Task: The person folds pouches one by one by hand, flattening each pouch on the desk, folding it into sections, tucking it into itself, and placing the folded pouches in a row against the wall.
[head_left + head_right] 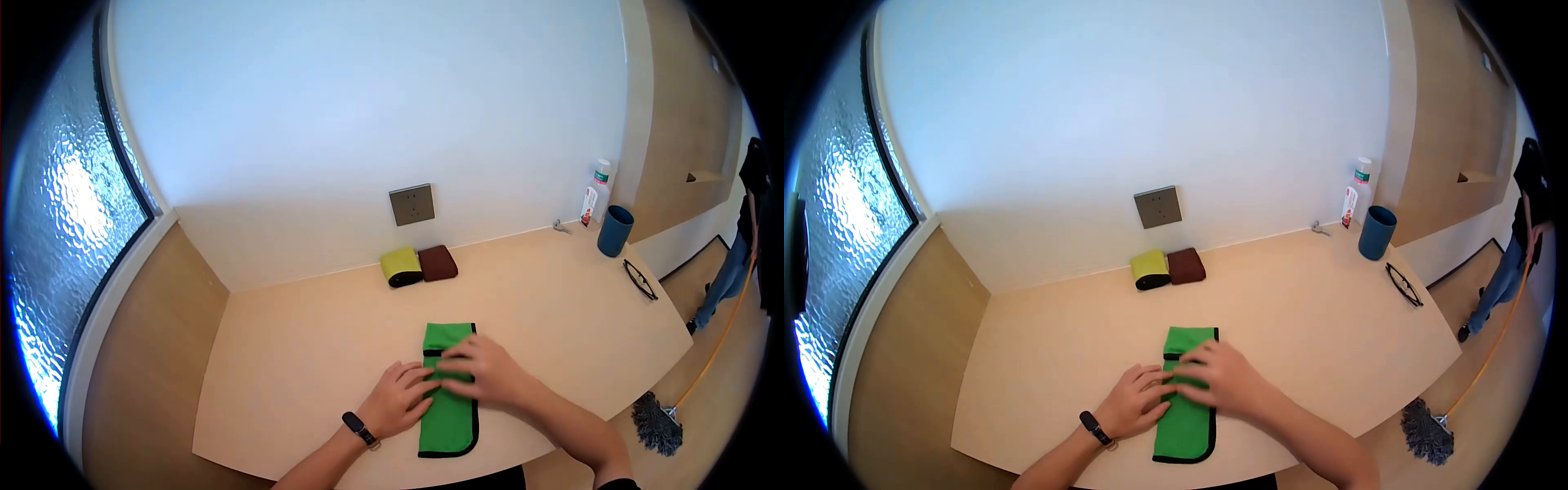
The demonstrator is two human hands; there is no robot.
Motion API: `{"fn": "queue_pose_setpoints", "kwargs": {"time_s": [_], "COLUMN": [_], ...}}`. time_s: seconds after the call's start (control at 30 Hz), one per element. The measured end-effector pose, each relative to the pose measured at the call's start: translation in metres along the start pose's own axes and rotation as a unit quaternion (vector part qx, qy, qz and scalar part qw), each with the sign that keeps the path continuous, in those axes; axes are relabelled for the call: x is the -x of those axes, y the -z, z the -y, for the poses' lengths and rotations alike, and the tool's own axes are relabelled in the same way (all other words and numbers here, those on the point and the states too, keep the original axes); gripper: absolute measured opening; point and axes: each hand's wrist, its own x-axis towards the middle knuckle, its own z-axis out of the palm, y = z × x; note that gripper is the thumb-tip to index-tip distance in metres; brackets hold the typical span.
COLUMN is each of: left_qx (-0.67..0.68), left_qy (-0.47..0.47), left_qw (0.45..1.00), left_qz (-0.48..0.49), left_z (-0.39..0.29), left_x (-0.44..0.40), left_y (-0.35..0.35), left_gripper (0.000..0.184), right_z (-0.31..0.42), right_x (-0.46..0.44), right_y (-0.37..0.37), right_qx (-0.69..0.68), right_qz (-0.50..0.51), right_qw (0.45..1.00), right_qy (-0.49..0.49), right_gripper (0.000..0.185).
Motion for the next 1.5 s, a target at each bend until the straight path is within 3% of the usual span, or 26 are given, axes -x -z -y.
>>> {"fn": "queue_pose_setpoints", "kwargs": {"time_s": [0.07,0.13,0.23,0.43,0.57,0.63,0.67,0.73,0.83,0.9,1.0,1.1,1.17,1.3,1.37,1.4,1.47,1.5], "left_qx": [0.017,0.052,0.066,0.075,0.125,0.162,0.182,0.198,0.220,0.228,0.233,0.220,0.243,0.293,0.325,0.326,0.443,0.443], "left_qy": [-0.017,-0.056,-0.075,-0.069,-0.030,0.002,-0.015,-0.005,0.043,0.090,0.089,0.022,0.061,0.088,0.175,0.173,0.240,0.240], "left_qw": [1.000,0.997,0.995,0.995,0.992,0.987,0.983,0.980,0.974,0.968,0.967,0.975,0.968,0.952,0.929,0.929,0.864,0.864], "left_qz": [0.011,-0.001,0.003,0.003,-0.001,0.010,0.012,0.016,0.040,0.060,0.051,0.002,-0.005,0.003,0.037,0.037,0.020,0.019], "left_z": [-0.001,-0.005,-0.012,-0.014,-0.014,-0.011,-0.004,-0.003,-0.006,-0.005,0.001,0.007,0.003,-0.004,-0.008,-0.011,-0.016,-0.016], "left_x": [0.002,0.004,0.007,0.005,0.005,0.006,0.006,0.007,0.005,0.006,0.010,0.013,0.011,0.010,0.013,0.013,0.013,0.011], "left_y": [0.004,0.002,-0.001,0.004,0.005,0.007,0.006,0.010,0.016,0.016,0.005,-0.005,-0.001,0.002,0.004,0.003,0.000,-0.001], "left_gripper": [0.030,0.026,0.026,0.015,0.013,0.015,0.029,0.035,0.047,0.052,0.043,0.032,0.019,0.013,0.015,0.015,0.032,0.032], "right_z": [0.033,0.058,0.066,0.073,0.061,0.056,0.050,0.038,0.030,0.029,0.029,0.037,0.042,0.040,0.041,0.039,0.038,0.036], "right_x": [0.019,0.041,0.062,0.059,0.053,0.039,0.033,0.019,0.007,0.011,0.019,0.012,0.007,0.015,0.015,0.016,0.016,0.015], "right_y": [0.008,0.013,0.006,0.012,0.001,0.005,0.002,-0.002,-0.004,-0.006,-0.001,0.014,0.019,0.004,0.009,0.009,0.007,0.005], "right_qx": [-0.026,-0.038,0.003,-0.005,0.009,-0.005,-0.086,-0.221,-0.298,-0.311,-0.339,-0.362,-0.216,-0.219,-0.245,-0.277,-0.314,-0.313], "right_qz": [0.003,0.095,0.044,0.110,0.095,0.078,0.071,0.076,0.107,0.095,0.097,0.104,0.103,0.060,0.043,0.049,0.033,0.033], "right_qw": [1.000,0.995,0.999,0.990,0.988,0.991,0.993,0.969,0.923,0.920,0.909,0.906,0.967,0.964,0.956,0.937,0.912,0.913], "right_qy": [0.006,0.008,0.010,0.089,0.125,0.106,0.044,-0.075,-0.220,-0.220,-0.221,-0.194,-0.083,-0.140,-0.154,-0.205,-0.261,-0.261], "right_gripper": [0.028,0.031,0.035,0.039,0.023,0.017,0.016,0.015,0.020,0.020,0.026,0.041,0.046,0.031,0.022,0.020,0.018,0.018]}}
